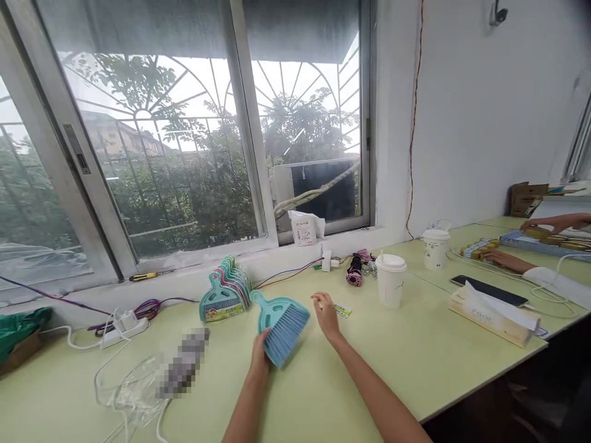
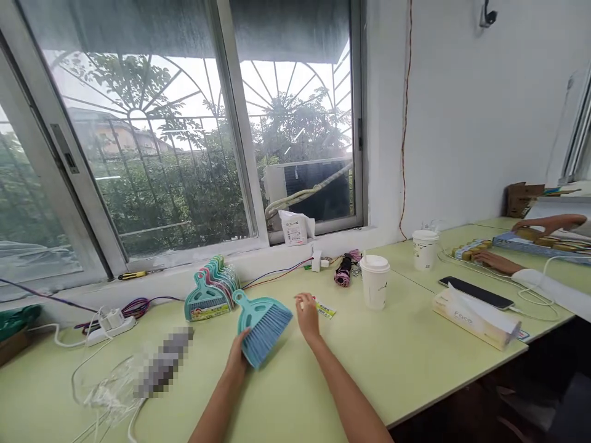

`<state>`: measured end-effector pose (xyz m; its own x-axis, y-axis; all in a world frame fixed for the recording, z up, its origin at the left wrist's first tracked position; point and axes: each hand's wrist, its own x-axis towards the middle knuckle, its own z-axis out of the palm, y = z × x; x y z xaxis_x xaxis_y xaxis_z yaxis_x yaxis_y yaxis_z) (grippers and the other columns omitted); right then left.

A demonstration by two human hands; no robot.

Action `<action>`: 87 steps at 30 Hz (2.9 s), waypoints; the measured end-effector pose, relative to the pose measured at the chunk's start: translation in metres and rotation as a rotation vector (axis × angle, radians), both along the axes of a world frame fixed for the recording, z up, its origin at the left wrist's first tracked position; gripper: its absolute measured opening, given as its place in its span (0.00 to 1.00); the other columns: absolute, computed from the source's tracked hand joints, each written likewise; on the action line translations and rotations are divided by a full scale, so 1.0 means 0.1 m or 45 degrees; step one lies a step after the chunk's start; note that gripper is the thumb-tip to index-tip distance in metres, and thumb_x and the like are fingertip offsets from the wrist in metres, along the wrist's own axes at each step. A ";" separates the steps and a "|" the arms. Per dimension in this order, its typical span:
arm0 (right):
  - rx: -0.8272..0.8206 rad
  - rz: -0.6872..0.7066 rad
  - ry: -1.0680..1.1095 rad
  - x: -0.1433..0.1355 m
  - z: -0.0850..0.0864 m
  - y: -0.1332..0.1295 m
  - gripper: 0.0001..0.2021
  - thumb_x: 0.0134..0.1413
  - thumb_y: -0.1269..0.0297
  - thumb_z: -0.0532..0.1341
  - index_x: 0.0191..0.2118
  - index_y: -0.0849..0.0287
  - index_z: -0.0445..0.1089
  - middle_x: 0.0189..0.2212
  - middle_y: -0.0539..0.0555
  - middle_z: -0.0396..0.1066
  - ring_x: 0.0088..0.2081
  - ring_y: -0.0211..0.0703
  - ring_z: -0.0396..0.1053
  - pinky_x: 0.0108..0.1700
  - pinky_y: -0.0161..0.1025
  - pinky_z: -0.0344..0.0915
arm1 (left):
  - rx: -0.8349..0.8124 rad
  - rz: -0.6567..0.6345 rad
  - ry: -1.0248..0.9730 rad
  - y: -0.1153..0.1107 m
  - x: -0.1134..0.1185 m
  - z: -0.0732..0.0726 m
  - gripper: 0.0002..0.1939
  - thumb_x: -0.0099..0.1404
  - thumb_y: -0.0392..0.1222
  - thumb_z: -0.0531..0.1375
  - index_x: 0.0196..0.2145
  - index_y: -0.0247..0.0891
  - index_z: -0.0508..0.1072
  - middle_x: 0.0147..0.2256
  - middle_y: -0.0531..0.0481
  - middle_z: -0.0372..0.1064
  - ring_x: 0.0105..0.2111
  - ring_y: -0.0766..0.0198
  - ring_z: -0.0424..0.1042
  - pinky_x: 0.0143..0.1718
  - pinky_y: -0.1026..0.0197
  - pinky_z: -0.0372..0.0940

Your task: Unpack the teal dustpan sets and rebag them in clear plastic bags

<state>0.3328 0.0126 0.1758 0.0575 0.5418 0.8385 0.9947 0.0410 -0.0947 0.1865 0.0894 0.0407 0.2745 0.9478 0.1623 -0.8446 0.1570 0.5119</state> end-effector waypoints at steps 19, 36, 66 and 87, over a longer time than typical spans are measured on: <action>-0.689 -0.492 -0.321 0.14 -0.29 0.12 0.23 0.62 0.60 0.51 0.61 0.55 0.59 0.65 0.61 0.48 0.67 0.56 0.43 0.62 0.62 0.36 | -0.128 0.091 -0.103 0.30 -0.42 -0.17 0.15 0.58 0.39 0.60 0.45 0.42 0.68 0.41 0.44 0.72 0.45 0.56 0.73 0.47 0.54 0.69; -0.649 -0.249 -0.525 0.47 -0.02 0.03 0.20 0.60 0.70 0.53 0.57 0.59 0.66 0.56 0.58 0.64 0.55 0.46 0.59 0.56 0.40 0.56 | -0.096 0.098 -0.094 0.33 -0.30 -0.15 0.18 0.61 0.37 0.57 0.50 0.39 0.68 0.42 0.44 0.72 0.43 0.60 0.73 0.49 0.56 0.67; -0.525 -0.096 -0.587 0.19 -0.03 -0.07 0.20 0.66 0.56 0.45 0.56 0.54 0.64 0.58 0.58 0.62 0.60 0.46 0.57 0.61 0.49 0.47 | -0.058 0.023 -0.084 0.32 -0.29 -0.13 0.14 0.59 0.36 0.59 0.44 0.37 0.73 0.42 0.45 0.74 0.42 0.60 0.74 0.49 0.58 0.67; -0.608 -0.765 -0.409 0.05 -0.11 -0.10 0.19 0.63 0.58 0.49 0.42 0.67 0.73 0.40 0.69 0.72 0.44 0.53 0.70 0.49 0.48 0.57 | -0.257 0.128 -0.142 0.36 -0.28 -0.18 0.15 0.59 0.36 0.59 0.45 0.41 0.70 0.40 0.48 0.73 0.39 0.62 0.74 0.42 0.62 0.70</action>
